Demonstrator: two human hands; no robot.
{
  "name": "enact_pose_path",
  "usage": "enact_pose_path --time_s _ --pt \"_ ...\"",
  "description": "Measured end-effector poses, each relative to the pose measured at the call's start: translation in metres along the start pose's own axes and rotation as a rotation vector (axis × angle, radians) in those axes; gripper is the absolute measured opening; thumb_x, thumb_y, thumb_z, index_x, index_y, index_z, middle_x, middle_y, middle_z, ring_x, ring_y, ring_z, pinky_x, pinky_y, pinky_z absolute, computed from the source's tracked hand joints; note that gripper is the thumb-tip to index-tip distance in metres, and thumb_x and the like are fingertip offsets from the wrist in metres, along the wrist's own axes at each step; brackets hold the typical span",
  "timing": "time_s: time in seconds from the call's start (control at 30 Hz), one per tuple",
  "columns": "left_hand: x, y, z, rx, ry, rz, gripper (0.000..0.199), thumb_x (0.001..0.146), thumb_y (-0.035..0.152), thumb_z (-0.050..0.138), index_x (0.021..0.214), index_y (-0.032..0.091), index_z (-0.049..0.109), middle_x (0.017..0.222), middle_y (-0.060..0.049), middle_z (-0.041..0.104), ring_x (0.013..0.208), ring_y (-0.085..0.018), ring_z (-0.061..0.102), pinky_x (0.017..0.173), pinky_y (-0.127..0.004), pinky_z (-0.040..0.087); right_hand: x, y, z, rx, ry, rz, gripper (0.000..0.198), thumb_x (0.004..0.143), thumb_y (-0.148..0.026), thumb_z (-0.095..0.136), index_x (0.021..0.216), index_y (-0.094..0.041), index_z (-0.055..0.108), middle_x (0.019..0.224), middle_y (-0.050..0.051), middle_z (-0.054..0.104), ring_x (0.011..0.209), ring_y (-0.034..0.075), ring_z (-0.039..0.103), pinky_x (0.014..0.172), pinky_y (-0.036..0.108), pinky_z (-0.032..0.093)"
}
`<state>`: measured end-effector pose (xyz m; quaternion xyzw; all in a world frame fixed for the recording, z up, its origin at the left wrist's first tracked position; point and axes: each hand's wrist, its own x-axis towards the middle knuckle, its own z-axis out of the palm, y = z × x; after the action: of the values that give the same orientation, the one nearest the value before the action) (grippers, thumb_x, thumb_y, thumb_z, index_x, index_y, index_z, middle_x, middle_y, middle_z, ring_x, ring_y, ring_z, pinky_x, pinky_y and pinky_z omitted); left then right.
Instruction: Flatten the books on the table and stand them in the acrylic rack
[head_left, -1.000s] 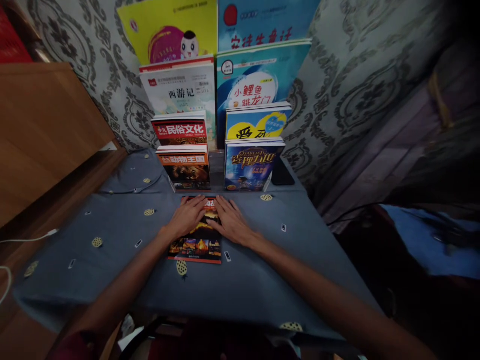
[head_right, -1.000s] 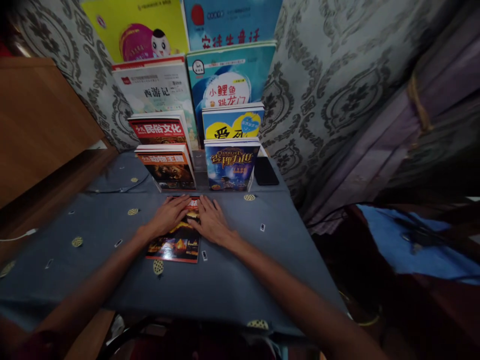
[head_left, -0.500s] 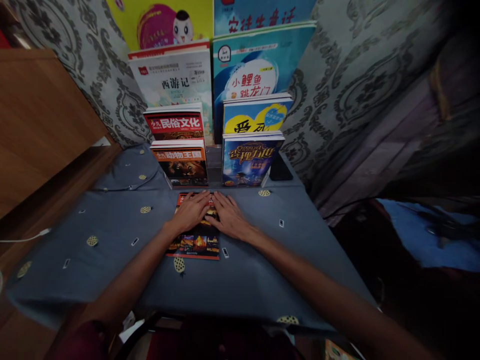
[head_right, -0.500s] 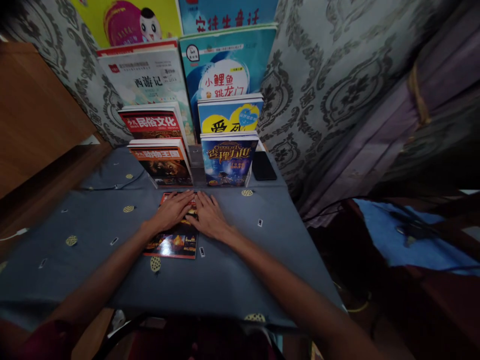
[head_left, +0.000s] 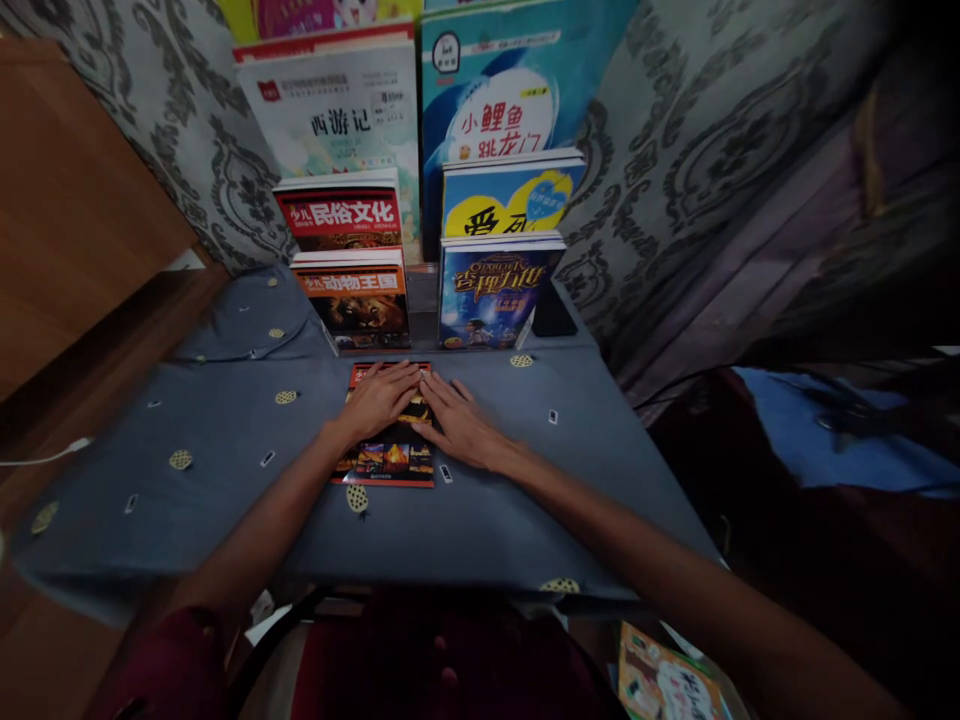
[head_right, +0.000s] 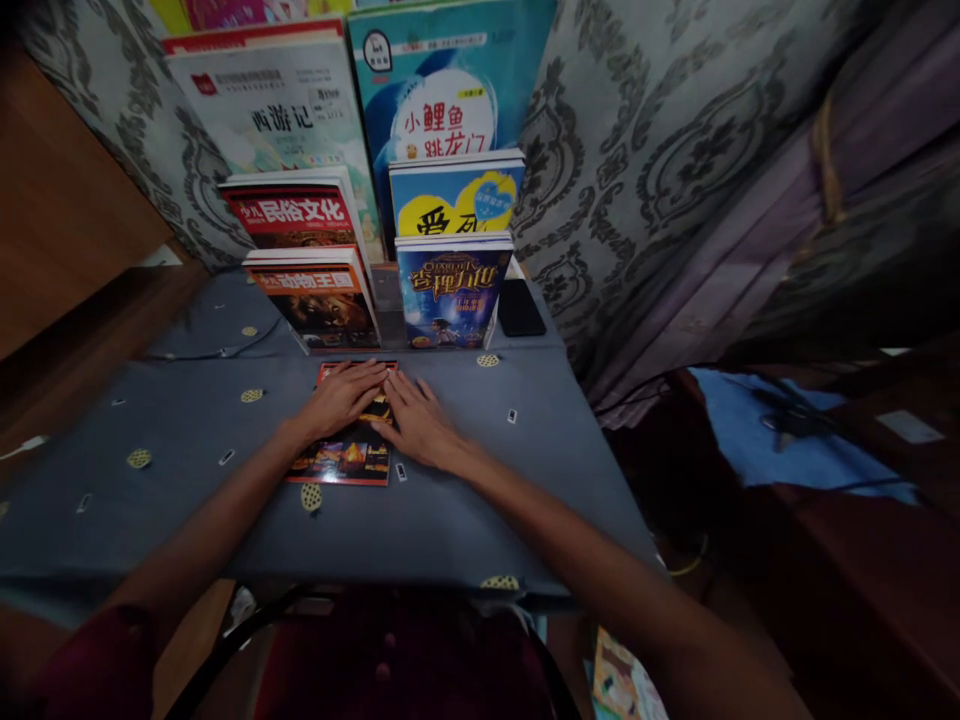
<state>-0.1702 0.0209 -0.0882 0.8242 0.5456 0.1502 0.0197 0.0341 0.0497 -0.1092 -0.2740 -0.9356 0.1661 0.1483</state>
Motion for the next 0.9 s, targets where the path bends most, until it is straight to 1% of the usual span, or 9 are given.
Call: enact_pose_path --time_s 0.13,0.23,0.4,0.6,0.73,0.9 --pt "-0.002 0.003 -0.005 -0.008 -0.039 0.01 0.042 0.103 0.029 0.039 0.14 0.019 0.055 0.148 -0.01 0.054 0.143 -0.023 0.044 0.118 -0.051 0.031 -0.003 0.001 -0.001 0.027 -0.002 -0.019 0.076 0.1 -0.057 0.035 0.158 -0.009 0.024 0.163 0.02 0.026 0.153 0.032 0.019 0.121 0.057 0.022" --pt "-0.007 0.006 -0.006 0.003 -0.068 0.006 0.044 0.103 0.03 0.039 0.143 0.017 0.052 0.15 -0.011 0.051 0.145 -0.024 0.041 0.118 -0.052 0.03 -0.008 0.001 -0.003 0.046 -0.002 -0.049 0.075 0.101 -0.058 0.033 0.159 -0.013 0.021 0.164 0.018 0.025 0.154 0.03 0.017 0.122 0.058 0.02" --pt "-0.02 0.014 -0.009 0.021 -0.09 0.023 0.046 0.103 0.033 0.038 0.143 0.015 0.051 0.15 -0.013 0.051 0.143 -0.025 0.044 0.12 -0.052 0.028 -0.015 -0.001 -0.005 0.052 -0.01 -0.061 0.069 0.102 -0.052 0.035 0.158 -0.014 0.024 0.163 0.017 0.03 0.153 0.03 0.019 0.122 0.058 0.02" --pt "-0.04 0.027 -0.017 -0.006 -0.105 0.054 0.045 0.104 0.033 0.038 0.144 0.018 0.05 0.152 -0.011 0.049 0.145 -0.023 0.041 0.12 -0.05 0.028 -0.029 -0.01 -0.009 0.041 -0.06 -0.071 0.066 0.102 -0.046 0.037 0.158 -0.013 0.026 0.163 0.016 0.029 0.154 0.028 0.017 0.123 0.057 0.019" --pt "-0.054 0.035 -0.017 -0.02 -0.124 0.068 0.044 0.104 0.032 0.039 0.144 0.02 0.05 0.153 -0.01 0.048 0.145 -0.022 0.04 0.12 -0.051 0.027 -0.044 -0.02 -0.011 0.039 -0.088 -0.079 0.065 0.102 -0.044 0.039 0.159 -0.016 0.024 0.164 0.013 0.028 0.154 0.027 0.018 0.124 0.055 0.019" --pt "-0.072 0.046 -0.019 -0.025 -0.138 0.077 0.044 0.105 0.034 0.036 0.146 0.021 0.047 0.153 -0.009 0.049 0.145 -0.021 0.041 0.121 -0.051 0.026 -0.063 -0.031 -0.01 0.058 -0.105 -0.111 0.066 0.102 -0.048 0.039 0.158 -0.014 0.026 0.163 0.015 0.029 0.153 0.027 0.019 0.124 0.055 0.018"
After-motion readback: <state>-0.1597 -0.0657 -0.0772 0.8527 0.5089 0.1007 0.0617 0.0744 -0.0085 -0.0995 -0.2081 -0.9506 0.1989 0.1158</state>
